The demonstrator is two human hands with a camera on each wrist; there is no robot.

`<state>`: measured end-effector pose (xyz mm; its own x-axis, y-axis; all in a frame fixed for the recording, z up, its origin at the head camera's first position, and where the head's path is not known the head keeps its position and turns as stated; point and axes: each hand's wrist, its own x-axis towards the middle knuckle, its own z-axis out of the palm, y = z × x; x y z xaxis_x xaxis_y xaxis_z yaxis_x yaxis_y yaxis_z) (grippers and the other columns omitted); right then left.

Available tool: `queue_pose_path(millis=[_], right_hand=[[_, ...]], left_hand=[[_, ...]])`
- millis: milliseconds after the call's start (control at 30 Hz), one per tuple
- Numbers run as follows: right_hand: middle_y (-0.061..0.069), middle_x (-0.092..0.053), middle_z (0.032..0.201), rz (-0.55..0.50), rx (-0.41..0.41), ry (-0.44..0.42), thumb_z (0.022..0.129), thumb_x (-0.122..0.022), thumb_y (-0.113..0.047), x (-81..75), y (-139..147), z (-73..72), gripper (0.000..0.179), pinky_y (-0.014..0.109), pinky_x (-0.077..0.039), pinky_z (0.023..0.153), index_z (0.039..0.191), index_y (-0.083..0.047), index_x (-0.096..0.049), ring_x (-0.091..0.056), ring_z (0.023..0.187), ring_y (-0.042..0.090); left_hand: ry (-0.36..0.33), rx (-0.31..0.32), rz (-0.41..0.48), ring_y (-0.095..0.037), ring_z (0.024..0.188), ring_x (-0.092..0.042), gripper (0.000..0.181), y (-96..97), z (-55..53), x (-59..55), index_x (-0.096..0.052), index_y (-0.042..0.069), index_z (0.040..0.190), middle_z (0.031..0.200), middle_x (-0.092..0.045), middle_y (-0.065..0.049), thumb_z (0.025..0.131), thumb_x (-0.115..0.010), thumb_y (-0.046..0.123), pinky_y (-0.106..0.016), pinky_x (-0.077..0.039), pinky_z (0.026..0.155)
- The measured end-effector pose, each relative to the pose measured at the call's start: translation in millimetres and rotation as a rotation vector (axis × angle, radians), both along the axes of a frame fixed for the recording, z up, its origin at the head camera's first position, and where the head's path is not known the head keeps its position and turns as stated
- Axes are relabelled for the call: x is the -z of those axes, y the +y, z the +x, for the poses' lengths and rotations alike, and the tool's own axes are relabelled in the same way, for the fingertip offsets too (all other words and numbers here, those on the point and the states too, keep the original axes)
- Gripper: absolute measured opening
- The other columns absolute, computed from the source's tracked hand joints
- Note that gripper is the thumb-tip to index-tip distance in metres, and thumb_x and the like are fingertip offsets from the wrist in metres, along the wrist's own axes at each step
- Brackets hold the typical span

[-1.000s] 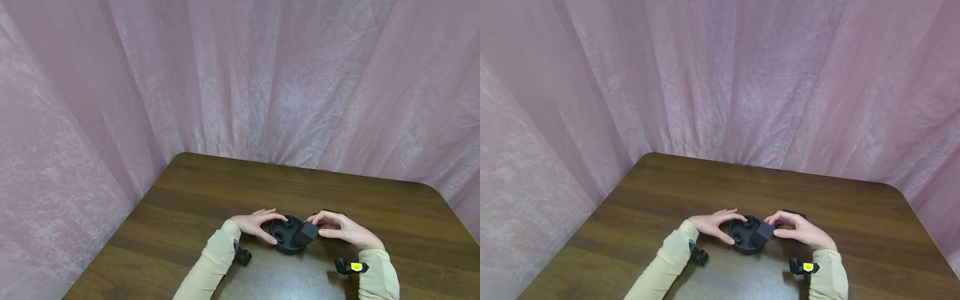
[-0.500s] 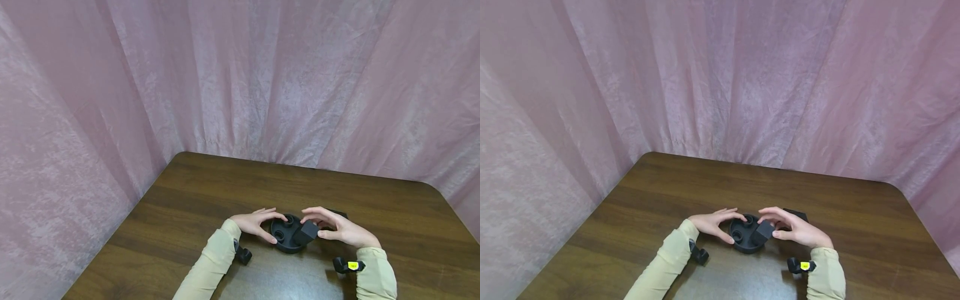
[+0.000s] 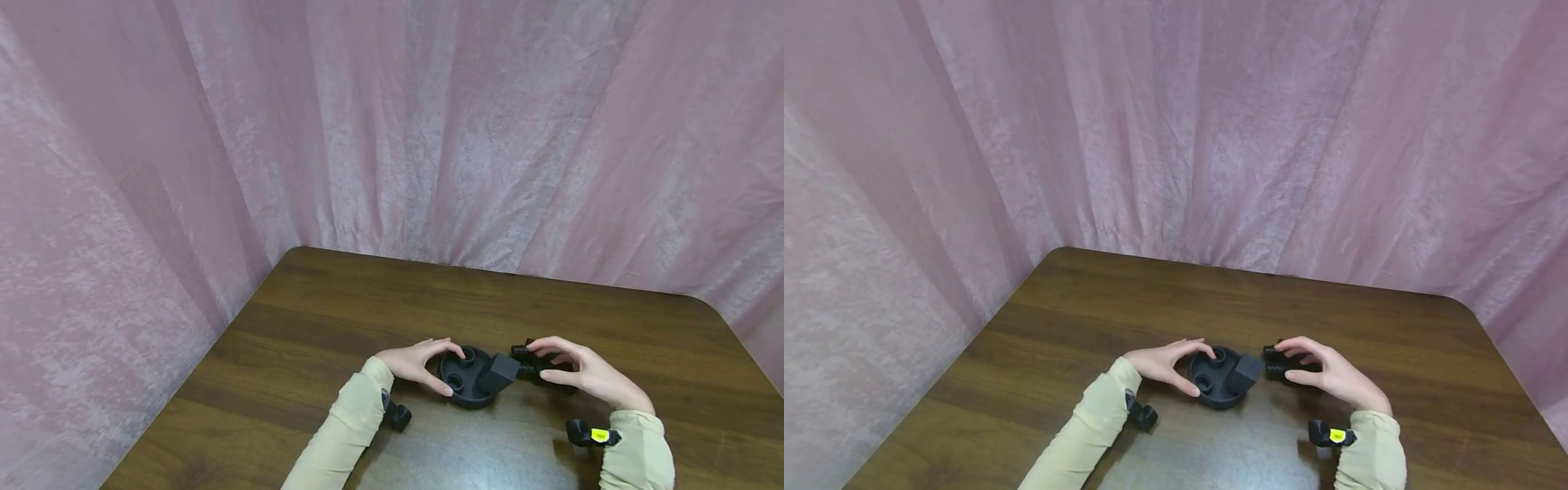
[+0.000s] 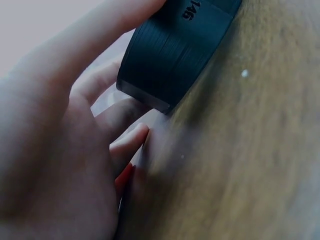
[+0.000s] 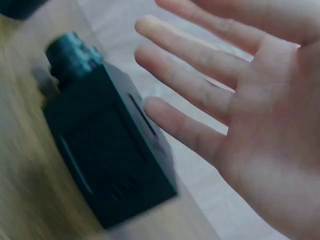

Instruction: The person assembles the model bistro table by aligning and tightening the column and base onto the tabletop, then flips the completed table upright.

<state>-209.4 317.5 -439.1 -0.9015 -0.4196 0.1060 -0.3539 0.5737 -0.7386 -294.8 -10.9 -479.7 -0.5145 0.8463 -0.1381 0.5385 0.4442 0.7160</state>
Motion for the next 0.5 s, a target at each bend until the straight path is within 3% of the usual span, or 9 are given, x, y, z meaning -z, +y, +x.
queue_pose_path(millis=[200, 333, 500], right_hand=[[0.001, -0.050, 0.118, 0.137, 0.103, 0.001, 0.081, -0.064, -0.030, -6.6, 15.6, 11.3, 0.041, 0.033, -0.041, 0.083, 0.119, -0.019, -0.051, -0.045, 0.101, 0.001], [0.005, -0.046, 0.120, 0.161, 0.157, -0.077, 0.079, -0.066, -0.032, -5.6, 24.8, 15.3, 0.045, 0.041, -0.041, 0.081, 0.118, -0.016, -0.049, -0.041, 0.101, -0.001], [0.006, -0.045, 0.113, 0.156, 0.179, -0.122, 0.079, -0.066, -0.031, -0.9, 30.3, 14.6, 0.045, 0.029, -0.041, 0.075, 0.116, -0.013, -0.049, -0.042, 0.094, 0.001]], left_hand=[[-0.043, -0.084, 0.015, -0.007, 0.119, -0.036, 0.060, 0.2, 1.3, -0.1, -0.036, 0.035, 0.119, 0.125, -0.040, 0.011, 0.071, -0.072, 0.043, -0.027, -0.031, 0.100], [-0.068, -0.124, 0.037, -0.006, 0.112, -0.040, 0.060, 1.2, 2.3, -0.3, -0.034, 0.030, 0.118, 0.122, -0.040, 0.006, 0.072, -0.071, 0.042, -0.021, -0.034, 0.093], [-0.070, -0.159, 0.021, -0.007, 0.107, -0.042, 0.061, 3.0, 3.8, -1.9, -0.032, 0.029, 0.118, 0.119, -0.041, 0.003, 0.073, -0.070, 0.044, -0.021, -0.036, 0.089]])
